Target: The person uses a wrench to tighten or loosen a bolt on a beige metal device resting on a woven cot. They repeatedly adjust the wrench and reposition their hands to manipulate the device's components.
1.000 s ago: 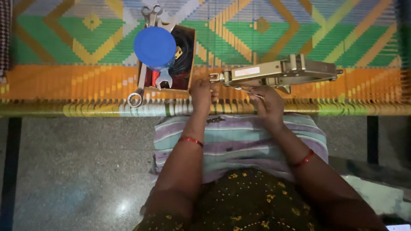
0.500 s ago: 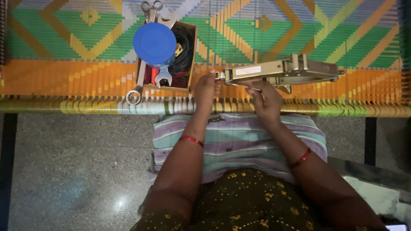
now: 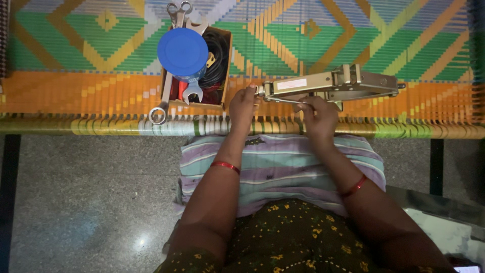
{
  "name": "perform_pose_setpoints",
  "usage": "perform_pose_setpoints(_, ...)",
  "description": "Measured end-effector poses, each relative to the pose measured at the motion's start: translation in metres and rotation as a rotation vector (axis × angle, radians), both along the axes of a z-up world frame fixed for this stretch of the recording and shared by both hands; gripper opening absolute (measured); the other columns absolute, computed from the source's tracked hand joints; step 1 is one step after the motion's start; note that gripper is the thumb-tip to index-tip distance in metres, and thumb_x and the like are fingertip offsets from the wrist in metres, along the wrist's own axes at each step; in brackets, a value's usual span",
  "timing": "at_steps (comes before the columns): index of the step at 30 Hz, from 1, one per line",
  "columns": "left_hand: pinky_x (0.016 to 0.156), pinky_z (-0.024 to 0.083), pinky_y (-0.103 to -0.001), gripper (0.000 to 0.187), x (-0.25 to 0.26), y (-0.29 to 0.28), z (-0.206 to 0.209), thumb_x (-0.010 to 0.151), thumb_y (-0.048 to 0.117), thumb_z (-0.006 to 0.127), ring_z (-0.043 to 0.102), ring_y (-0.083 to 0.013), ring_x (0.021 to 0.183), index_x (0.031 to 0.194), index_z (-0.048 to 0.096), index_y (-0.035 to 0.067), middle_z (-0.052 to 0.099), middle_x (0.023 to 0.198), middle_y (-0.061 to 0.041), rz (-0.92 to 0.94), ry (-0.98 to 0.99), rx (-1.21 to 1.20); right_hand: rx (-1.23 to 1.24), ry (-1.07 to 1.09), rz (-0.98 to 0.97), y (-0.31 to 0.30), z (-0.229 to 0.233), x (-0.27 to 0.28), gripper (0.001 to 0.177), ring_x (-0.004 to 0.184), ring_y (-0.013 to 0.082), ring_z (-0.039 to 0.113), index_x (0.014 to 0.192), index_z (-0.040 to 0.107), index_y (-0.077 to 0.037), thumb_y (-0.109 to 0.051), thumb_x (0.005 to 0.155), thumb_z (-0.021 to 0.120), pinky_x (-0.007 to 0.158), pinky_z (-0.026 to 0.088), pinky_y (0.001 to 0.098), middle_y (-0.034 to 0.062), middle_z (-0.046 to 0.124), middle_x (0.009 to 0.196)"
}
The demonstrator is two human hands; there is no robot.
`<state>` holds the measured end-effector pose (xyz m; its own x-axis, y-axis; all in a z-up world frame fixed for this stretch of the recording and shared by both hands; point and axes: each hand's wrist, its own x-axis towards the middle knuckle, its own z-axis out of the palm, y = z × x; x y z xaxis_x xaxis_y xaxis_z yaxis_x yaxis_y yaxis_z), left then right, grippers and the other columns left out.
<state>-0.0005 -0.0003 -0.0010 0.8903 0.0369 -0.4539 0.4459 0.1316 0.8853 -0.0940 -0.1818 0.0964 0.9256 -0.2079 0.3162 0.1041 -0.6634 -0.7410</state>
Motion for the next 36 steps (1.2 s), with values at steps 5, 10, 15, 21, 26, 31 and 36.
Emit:
perform_pose_setpoints(5,0.060,0.052,-0.027,0.045,0.000,-0.002,-0.004,0.095,0.049,0.064,0.065,-0.0117,0.067,0.097,0.071,0.005,0.072,0.078,-0.004,0.002,0.004,0.004,0.033,0.088,-0.040,-0.009,-0.016,0.005,0.013,0.078,0.0205,0.071,0.098,0.072,-0.001,-0.014,0.096,0.074,0.072,0.056,0.0328,0.0106,0.075,0.092)
perform_pose_setpoints(10,0.057,0.049,-0.027,0.047,0.000,-0.002,-0.006,0.096,0.050,0.063,0.061,-0.0114,0.064,0.099,0.071,0.004,0.069,0.078,-0.004,-0.003,0.014,-0.022,0.268,0.268,-0.066,-0.014,-0.033,0.003,0.011,0.074,0.0138,0.075,0.097,0.070,-0.003,-0.014,0.095,0.071,0.066,0.059,0.0287,0.0083,0.074,0.086)
perform_pose_setpoints(15,0.055,0.048,-0.026,0.052,-0.001,0.000,-0.002,0.096,0.053,0.057,0.059,-0.0097,0.062,0.107,0.071,0.004,0.071,0.078,-0.002,-0.077,0.057,-0.094,0.208,0.269,-0.024,-0.016,-0.046,0.005,0.015,0.072,0.0154,0.072,0.097,0.068,-0.001,-0.015,0.094,0.074,0.065,0.056,0.0298,0.0103,0.073,0.082)
perform_pose_setpoints(21,0.057,0.051,-0.026,0.056,0.000,0.000,-0.001,0.097,0.056,0.055,0.065,-0.0121,0.064,0.112,0.070,0.004,0.070,0.077,-0.006,-0.095,0.122,-0.100,0.206,0.303,0.013,-0.021,-0.053,0.006,0.018,0.073,0.0145,0.073,0.100,0.071,-0.002,-0.019,0.095,0.074,0.068,0.057,0.0298,0.0093,0.074,0.083)
perform_pose_setpoints(26,0.058,0.050,-0.026,0.056,-0.001,0.000,-0.007,0.098,0.057,0.052,0.068,-0.0113,0.067,0.110,0.069,0.005,0.073,0.080,-0.006,-0.116,0.086,-0.124,0.280,0.397,0.007,-0.026,-0.058,0.007,0.021,0.078,0.0145,0.073,0.103,0.074,-0.004,-0.023,0.094,0.074,0.073,0.057,0.0295,0.0085,0.076,0.086)
perform_pose_setpoints(31,0.060,0.052,-0.026,0.052,0.002,-0.002,-0.010,0.098,0.055,0.054,0.067,-0.0103,0.069,0.108,0.070,0.007,0.073,0.081,-0.005,-0.098,0.119,-0.101,0.330,0.493,0.073,-0.021,-0.058,0.009,0.021,0.081,0.0164,0.068,0.107,0.074,-0.006,-0.024,0.099,0.068,0.073,0.056,0.0325,0.0086,0.072,0.092)
perform_pose_setpoints(36,0.061,0.050,-0.025,0.054,0.001,0.000,-0.016,0.100,0.054,0.057,0.070,-0.0113,0.072,0.107,0.069,0.002,0.073,0.082,-0.006,-0.099,0.034,-0.146,0.072,0.224,0.118,-0.018,-0.039,0.001,0.017,0.079,0.0253,0.069,0.104,0.070,-0.004,-0.020,0.102,0.066,0.075,0.054,0.0377,0.0127,0.070,0.091)
